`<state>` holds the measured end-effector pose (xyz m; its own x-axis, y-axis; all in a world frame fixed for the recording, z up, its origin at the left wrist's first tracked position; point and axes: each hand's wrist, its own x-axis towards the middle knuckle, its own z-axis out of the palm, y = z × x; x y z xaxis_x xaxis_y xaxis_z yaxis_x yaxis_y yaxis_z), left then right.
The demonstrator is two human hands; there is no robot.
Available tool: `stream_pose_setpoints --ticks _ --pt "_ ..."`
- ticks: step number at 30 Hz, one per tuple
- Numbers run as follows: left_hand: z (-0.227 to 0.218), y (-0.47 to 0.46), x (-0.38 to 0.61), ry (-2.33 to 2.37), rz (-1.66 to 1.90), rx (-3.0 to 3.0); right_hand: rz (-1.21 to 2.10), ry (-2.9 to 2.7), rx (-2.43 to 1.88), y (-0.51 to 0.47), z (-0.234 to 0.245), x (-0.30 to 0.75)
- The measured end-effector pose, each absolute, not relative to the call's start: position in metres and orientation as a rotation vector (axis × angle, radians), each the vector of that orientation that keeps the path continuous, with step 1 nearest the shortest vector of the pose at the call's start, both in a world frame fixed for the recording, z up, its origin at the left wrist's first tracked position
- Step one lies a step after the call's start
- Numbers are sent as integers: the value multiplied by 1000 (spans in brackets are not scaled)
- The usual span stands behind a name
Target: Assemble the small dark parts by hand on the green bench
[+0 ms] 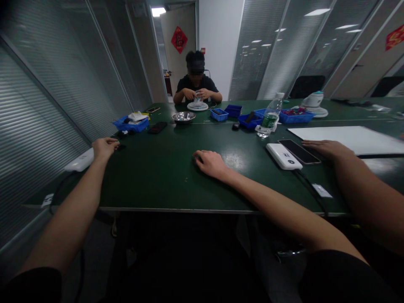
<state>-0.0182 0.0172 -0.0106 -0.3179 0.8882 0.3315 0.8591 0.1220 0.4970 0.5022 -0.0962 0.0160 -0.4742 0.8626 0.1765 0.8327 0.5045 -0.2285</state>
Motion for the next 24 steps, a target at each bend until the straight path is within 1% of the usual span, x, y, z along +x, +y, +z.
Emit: stream_pose_setpoints --ticks 4,8,13,19,24 --pt "-7 12 -13 2434 1026 1636 157 -2490 -1438 -96 16 502" --pt "0 4 0 2516 990 1588 150 -2485 -1448 -96 17 502" --pt "3 -3 12 2542 945 1521 154 -2493 -1439 -95 16 503" --pt "-5 2 4 2529 1008 1490 170 -2489 -1409 -93 12 504" --pt "-5 6 1 2506 1063 1336 177 -2481 -1411 -94 14 504"
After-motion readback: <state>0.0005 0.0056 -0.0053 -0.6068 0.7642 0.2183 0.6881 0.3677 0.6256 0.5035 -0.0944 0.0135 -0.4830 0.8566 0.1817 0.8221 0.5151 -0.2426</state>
